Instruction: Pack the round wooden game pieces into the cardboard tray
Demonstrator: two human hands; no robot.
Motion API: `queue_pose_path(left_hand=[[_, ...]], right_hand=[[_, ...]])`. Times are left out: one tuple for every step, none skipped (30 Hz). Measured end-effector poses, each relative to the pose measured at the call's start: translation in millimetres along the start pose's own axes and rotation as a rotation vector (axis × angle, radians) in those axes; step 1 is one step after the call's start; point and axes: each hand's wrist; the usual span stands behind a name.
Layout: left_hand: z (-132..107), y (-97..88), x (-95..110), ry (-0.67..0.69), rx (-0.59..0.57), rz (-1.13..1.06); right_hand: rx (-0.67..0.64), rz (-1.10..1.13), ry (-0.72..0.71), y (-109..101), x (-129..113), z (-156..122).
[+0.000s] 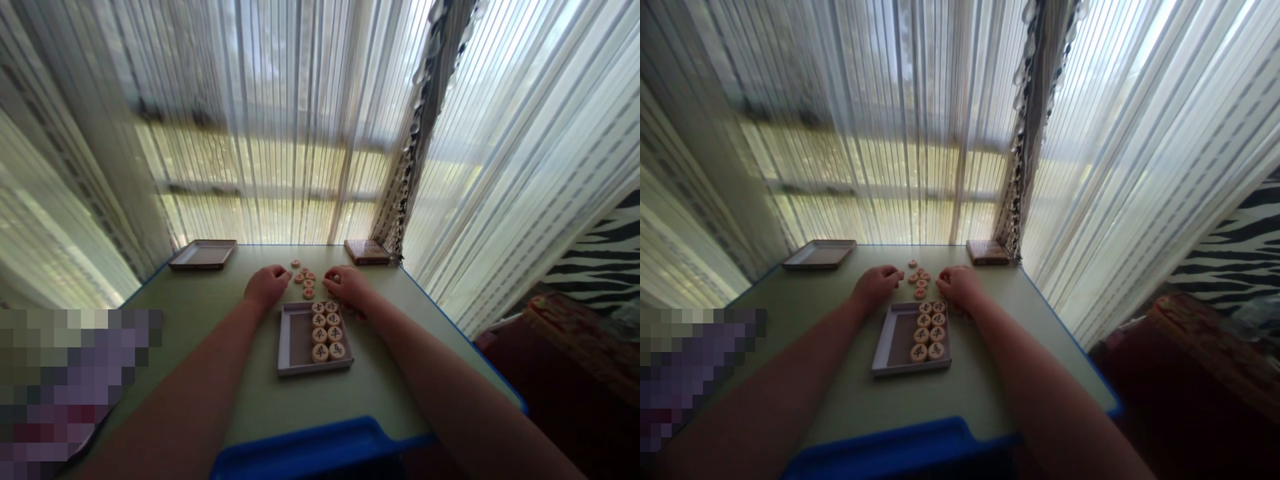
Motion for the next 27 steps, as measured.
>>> queue_pose_path(left_hand=[[-0.5,0.6,-0.3,0.005,-0.002,0.001],[-1.1,1.1,-0.7,0.01,-0.001,-0.003],[-1.6,1.6,-1.4,0.012,0.009,-0.02],[-2.1,1.9,-2.3,0.008,0.025,-0.058],[-2.3,1.7,-3.2,-0.005,0.045,-0.116],[-2.2,1.2,-4.1,-0.03,0.066,-0.177],[-1.7,0.2,-4.8,-0.06,0.074,-0.22],[-0.8,-1.1,-5.3,-0.089,0.061,-0.233],[0.4,-2.7,-5.6,-0.112,0.03,-0.221],[1.7,-4.3,-5.7,-0.125,-0.01,-0.193],[2.5,-5.8,-5.8,-0.128,-0.05,-0.163],[2.5,-7.1,-6.0,-0.123,-0.08,-0.145],[1.4,-8.0,-6.0,-0.112,-0.093,-0.144],[-0.9,-8.6,-6.0,-0.104,-0.088,-0.153],[-4.4,-8.9,-5.5,-0.09,-0.065,-0.159],[-8.8,-9.1,-4.3,-0.073,-0.035,-0.166],[-13.8,-9.4,-2.2,-0.061,0.01,-0.167],[-18.8,-10.1,1.1,-0.02,0.105,-0.164],[-23.6,-11.3,5.5,0.01,0.164,-0.18],[-27.7,-13.0,11.0,0.057,0.206,-0.221],[-31.2,-15.2,17.0,0.111,0.223,-0.249],[-33.9,-17.7,23.3,0.165,0.207,-0.288],[-35.9,-20.1,29.2,0.203,0.167,-0.352],[-37.3,-22.2,34.2,0.229,0.117,-0.424],[-38.2,-23.6,38.1,0.243,0.076,-0.48],[-38.7,-24.1,40.7,0.255,0.047,-0.516],[-38.9,-23.8,41.8,0.262,0.029,-0.536]], right_hand=[[0.009,-0.022,0.0,0.2,-2.6,-0.6],[0.017,-0.035,-0.005,0.6,-4.9,-1.3],[0.023,-0.043,-0.015,0.9,-6.7,-2.1],[0.028,-0.045,-0.029,1.0,-8.0,-2.9],[0.041,-0.042,-0.04,0.9,-8.9,-3.6],[0.061,-0.031,-0.048,0.6,-9.6,-4.4],[0.081,-0.01,-0.059,-0.1,-10.0,-5.1],[0.1,0.018,-0.072,-1.0,-10.4,-5.9],[0.114,0.055,-0.091,-2.2,-11.1,-6.9],[0.121,0.097,-0.117,-3.6,-12.0,-8.3],[0.121,0.14,-0.15,-5.2,-13.5,-10.3],[0.117,0.182,-0.183,-6.9,-15.7,-12.8],[0.112,0.22,-0.215,-8.7,-18.5,-16.0],[0.109,0.252,-0.241,-10.5,-22.0,-19.8],[0.104,0.275,-0.26,-12.4,-26.1,-24.2],[0.093,0.287,-0.281,-14.1,-30.6,-28.9],[0.083,0.287,-0.294,-15.8,-35.3,-33.7],[0.062,0.274,-0.322,-17.5,-40.1,-38.5],[0.047,0.261,-0.363,-19.0,-44.5,-42.7],[0.035,0.256,-0.382,-20.4,-48.3,-46.4],[0.03,0.258,-0.392,-21.7,-51.3,-49.3],[0.029,0.269,-0.399,-22.7,-53.4,-51.3],[0.035,0.287,-0.396,-23.5,-54.5,-52.5],[0.042,0.309,-0.39,-23.9,-54.7,-52.9],[0.05,0.331,-0.379,-24.0,-54.2,-52.8],[0.058,0.353,-0.364,-23.7,-53.2,-52.1],[0.064,0.373,-0.345,-23.0,-52.1,-51.2]])
Point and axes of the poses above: each hand's wrist, its own z-axis towards the middle knuckle, its own y-axis out of the palm, x = y × z, and after that the axes turned 13 degrees about y, right-handed
